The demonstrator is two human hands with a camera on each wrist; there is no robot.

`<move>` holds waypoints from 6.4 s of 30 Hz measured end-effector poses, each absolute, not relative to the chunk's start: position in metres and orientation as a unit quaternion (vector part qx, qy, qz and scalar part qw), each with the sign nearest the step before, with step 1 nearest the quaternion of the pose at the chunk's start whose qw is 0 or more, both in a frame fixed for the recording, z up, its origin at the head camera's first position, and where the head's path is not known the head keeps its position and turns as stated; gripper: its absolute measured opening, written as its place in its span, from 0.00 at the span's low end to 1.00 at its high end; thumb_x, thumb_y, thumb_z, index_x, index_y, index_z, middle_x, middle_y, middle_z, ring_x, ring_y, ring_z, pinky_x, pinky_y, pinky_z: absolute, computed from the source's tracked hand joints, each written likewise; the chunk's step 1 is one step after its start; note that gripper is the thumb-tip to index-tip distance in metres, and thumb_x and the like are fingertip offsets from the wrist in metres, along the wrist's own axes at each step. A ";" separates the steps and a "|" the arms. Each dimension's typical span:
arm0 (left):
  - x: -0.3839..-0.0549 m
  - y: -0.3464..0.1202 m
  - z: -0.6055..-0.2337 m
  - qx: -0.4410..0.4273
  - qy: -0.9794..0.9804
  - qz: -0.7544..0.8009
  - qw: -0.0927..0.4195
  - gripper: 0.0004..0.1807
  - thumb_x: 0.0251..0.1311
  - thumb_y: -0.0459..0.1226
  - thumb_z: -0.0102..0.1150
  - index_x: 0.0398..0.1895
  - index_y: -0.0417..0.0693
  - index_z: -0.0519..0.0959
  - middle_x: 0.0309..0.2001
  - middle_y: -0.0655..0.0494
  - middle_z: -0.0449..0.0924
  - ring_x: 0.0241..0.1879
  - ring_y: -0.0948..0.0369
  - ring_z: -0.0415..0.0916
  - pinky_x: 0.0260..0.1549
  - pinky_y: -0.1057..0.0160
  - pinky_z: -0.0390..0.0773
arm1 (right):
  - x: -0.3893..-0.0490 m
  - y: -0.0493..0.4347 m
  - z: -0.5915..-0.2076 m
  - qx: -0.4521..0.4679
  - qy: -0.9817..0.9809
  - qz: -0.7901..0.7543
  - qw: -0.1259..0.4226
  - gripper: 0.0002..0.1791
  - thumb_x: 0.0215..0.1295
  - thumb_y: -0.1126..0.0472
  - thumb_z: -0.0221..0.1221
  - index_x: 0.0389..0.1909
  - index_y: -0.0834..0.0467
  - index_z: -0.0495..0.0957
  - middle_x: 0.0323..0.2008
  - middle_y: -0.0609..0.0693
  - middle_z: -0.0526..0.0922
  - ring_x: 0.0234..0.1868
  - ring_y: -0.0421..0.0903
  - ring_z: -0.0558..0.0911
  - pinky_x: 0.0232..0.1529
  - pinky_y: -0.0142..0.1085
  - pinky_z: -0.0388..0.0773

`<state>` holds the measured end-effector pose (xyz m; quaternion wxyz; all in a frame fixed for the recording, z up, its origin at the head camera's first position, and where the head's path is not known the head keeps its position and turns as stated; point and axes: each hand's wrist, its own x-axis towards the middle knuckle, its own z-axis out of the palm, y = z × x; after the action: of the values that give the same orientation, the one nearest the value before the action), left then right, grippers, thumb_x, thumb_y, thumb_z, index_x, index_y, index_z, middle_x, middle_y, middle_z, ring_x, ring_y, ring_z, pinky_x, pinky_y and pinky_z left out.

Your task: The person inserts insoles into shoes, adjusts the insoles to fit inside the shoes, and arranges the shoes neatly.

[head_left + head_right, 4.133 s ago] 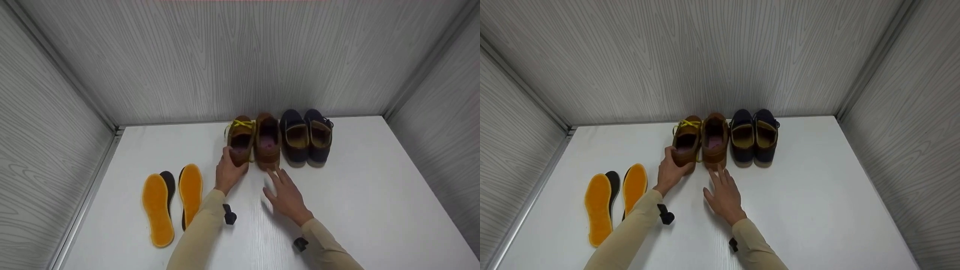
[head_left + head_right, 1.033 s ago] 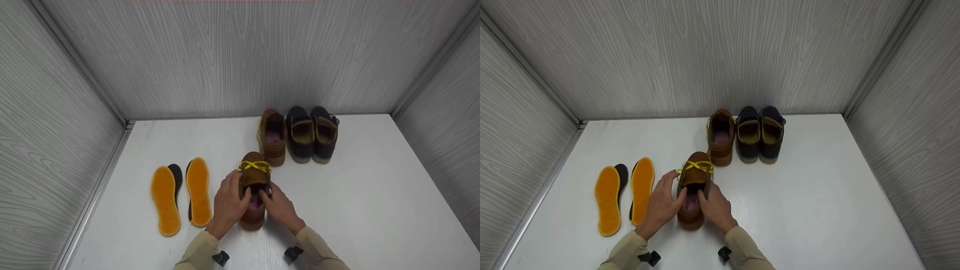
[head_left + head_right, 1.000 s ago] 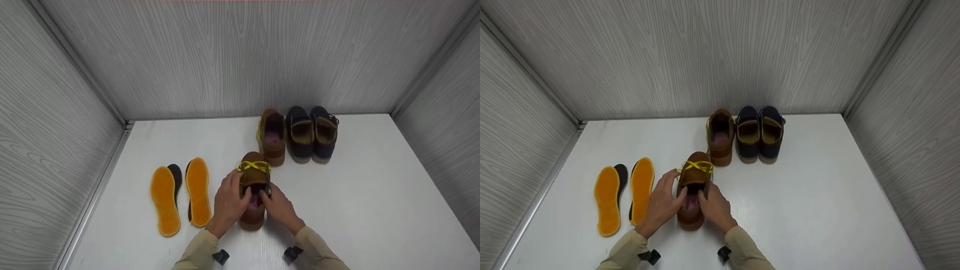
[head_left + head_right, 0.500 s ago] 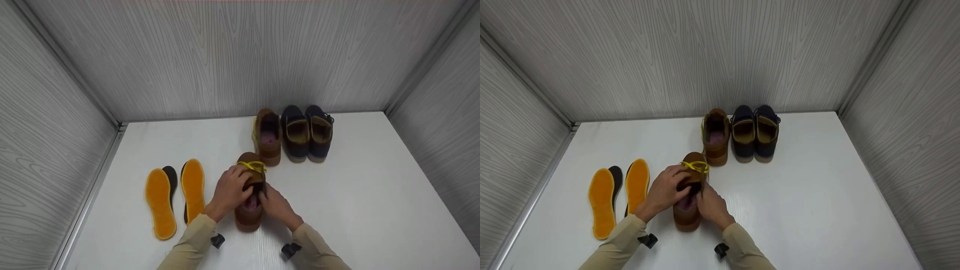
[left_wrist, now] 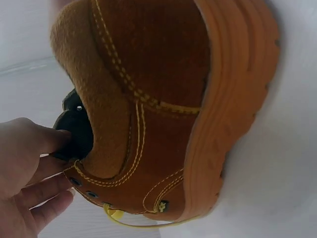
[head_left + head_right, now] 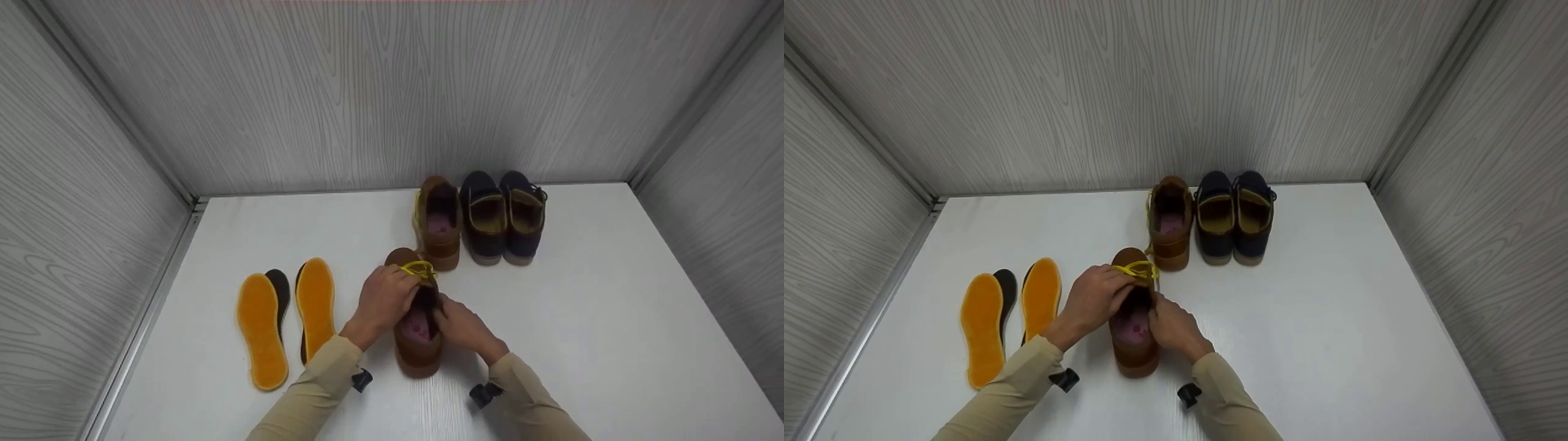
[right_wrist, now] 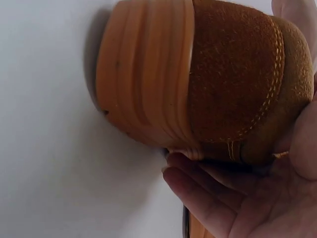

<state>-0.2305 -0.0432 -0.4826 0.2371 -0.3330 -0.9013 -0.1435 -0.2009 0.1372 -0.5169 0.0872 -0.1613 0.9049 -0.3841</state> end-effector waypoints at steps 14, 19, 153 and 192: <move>-0.267 -0.051 -0.471 -0.290 -0.920 -0.218 0.147 0.08 0.65 0.34 0.55 0.39 0.46 0.85 0.33 0.54 0.84 0.32 0.58 0.80 0.34 0.59 0.79 | -0.204 0.144 -0.518 -0.206 0.886 -0.402 0.109 0.20 0.74 0.63 0.43 0.61 0.70 0.65 0.55 0.65 0.74 0.57 0.57 0.74 0.55 0.53 0.68; -0.281 -0.055 -0.477 -0.271 -0.925 -0.234 0.126 0.08 0.66 0.36 0.55 0.40 0.47 0.84 0.34 0.54 0.83 0.34 0.58 0.79 0.35 0.58 0.78 | -0.203 0.145 -0.516 -0.199 0.885 -0.405 0.118 0.21 0.74 0.62 0.43 0.62 0.69 0.64 0.56 0.64 0.74 0.57 0.57 0.73 0.56 0.52 0.67; -0.322 -0.111 -0.519 -0.165 -0.891 -0.405 -0.119 0.20 0.65 0.47 0.57 0.19 0.49 0.65 0.18 0.59 0.68 0.18 0.63 0.66 0.23 0.65 0.66 | -0.204 0.113 -0.522 -0.160 0.891 -0.400 0.146 0.22 0.71 0.60 0.42 0.62 0.66 0.64 0.55 0.60 0.75 0.48 0.51 0.74 0.53 0.51 0.69; -0.322 -0.103 -0.528 -0.150 -0.886 -0.420 -0.130 0.17 0.64 0.47 0.57 0.22 0.48 0.70 0.20 0.59 0.66 0.22 0.63 0.65 0.24 0.66 0.66 | -0.201 0.119 -0.527 -0.163 0.887 -0.412 0.128 0.19 0.71 0.63 0.43 0.59 0.67 0.65 0.55 0.61 0.75 0.52 0.52 0.73 0.54 0.52 0.68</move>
<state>-0.3216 -0.1029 -0.5278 -0.1303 -0.1495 -0.8858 -0.4195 -0.2007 0.1189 -0.5266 0.1277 -0.1633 0.8873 -0.4120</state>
